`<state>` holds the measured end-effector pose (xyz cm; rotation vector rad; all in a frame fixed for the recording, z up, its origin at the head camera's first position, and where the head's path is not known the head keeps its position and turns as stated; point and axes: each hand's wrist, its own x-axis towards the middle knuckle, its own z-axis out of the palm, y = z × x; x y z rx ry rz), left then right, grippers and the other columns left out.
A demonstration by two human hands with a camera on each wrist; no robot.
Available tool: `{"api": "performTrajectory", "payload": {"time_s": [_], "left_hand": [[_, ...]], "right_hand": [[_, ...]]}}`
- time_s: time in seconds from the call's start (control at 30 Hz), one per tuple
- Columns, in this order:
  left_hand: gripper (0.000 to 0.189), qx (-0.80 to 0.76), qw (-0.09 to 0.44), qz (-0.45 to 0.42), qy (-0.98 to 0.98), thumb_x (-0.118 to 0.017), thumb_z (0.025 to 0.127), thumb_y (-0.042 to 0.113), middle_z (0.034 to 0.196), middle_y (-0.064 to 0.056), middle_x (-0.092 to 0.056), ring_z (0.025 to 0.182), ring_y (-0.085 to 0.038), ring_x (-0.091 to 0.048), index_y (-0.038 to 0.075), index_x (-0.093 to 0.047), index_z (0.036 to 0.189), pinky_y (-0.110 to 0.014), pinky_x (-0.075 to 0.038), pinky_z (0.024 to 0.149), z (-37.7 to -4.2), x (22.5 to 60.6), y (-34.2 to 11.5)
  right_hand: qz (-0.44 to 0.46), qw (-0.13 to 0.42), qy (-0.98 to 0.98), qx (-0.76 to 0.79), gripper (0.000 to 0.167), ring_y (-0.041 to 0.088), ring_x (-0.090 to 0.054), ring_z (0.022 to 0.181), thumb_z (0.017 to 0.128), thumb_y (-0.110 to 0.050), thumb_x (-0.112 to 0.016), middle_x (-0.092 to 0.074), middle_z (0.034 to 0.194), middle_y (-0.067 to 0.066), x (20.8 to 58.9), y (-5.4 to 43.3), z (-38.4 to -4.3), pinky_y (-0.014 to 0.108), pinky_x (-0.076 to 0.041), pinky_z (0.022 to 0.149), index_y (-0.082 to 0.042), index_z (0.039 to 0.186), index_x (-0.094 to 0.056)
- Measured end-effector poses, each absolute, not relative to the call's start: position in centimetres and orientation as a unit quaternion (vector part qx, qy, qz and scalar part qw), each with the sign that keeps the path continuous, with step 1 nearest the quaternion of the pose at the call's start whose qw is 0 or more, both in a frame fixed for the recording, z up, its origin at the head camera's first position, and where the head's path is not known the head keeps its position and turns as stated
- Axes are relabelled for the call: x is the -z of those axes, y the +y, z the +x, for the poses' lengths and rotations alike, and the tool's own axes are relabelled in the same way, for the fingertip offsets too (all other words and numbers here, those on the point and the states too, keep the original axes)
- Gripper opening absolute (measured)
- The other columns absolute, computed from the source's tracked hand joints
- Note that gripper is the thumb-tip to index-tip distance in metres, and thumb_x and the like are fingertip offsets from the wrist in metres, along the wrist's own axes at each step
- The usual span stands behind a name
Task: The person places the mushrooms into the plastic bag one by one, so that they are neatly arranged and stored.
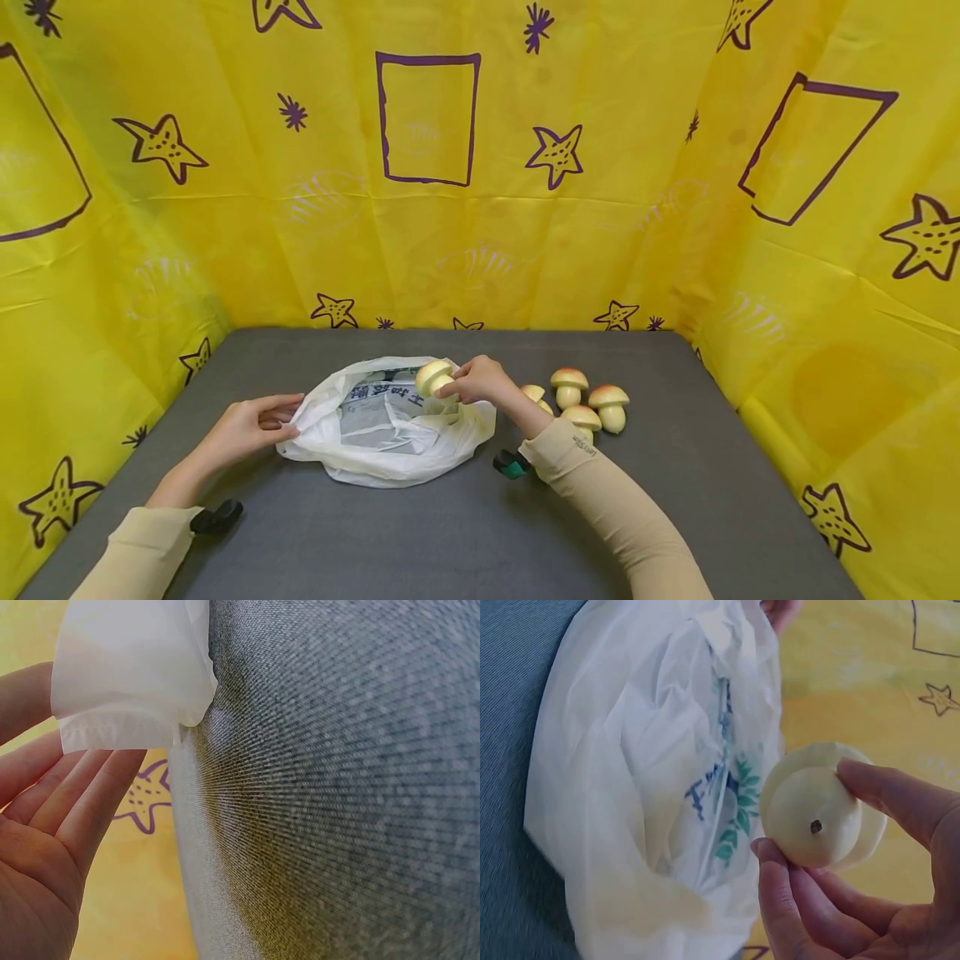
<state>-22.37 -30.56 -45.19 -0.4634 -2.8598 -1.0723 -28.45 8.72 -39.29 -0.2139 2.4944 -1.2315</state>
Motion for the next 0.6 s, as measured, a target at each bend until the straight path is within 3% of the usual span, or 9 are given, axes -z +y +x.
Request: {"api": "performTrajectory", "payload": {"time_s": [0.17, 0.4, 0.6], "left_hand": [[0.054, 0.347, 0.029, -0.15, -0.925, -0.078, 0.078, 0.022, 0.109, -0.013, -0.069, 0.087, -0.018, -0.069, 0.003, -0.06, 0.126, -0.027, -0.058, 0.073, -22.4, 45.1, -30.5], [0.054, 0.355, 0.034, -0.156, -0.921, -0.078, 0.078, 0.022, 0.107, -0.014, -0.07, 0.087, -0.019, -0.069, 0.002, -0.06, 0.125, -0.028, -0.058, 0.073, -22.4, 45.0, -30.5], [0.055, 0.354, 0.032, -0.156, -0.922, -0.078, 0.078, 0.023, 0.108, -0.014, -0.069, 0.087, -0.019, -0.069, 0.002, -0.06, 0.126, -0.027, -0.058, 0.073, -22.4, 45.2, -30.6]], "right_hand": [[-0.066, 0.186, 0.871, 0.451, 0.048, 0.03, -0.07, 0.087, 0.073, -0.032, -0.082, -0.066, 0.112, 0.014, 39.7, 7.3, -28.8, 0.038, -0.058, 0.078, -0.001, 0.108, -0.07], [-0.059, 0.189, 0.875, 0.443, 0.043, 0.031, -0.07, 0.084, 0.071, -0.033, -0.082, -0.068, 0.087, 0.009, 40.4, 5.4, -29.3, 0.04, -0.057, 0.078, -0.003, 0.101, -0.073], [-0.046, 0.195, 0.877, 0.437, 0.033, 0.03, -0.07, 0.083, 0.071, -0.035, -0.082, -0.07, 0.083, 0.015, 40.8, 3.8, -29.7, 0.042, -0.057, 0.08, -0.004, 0.079, -0.074]]}}
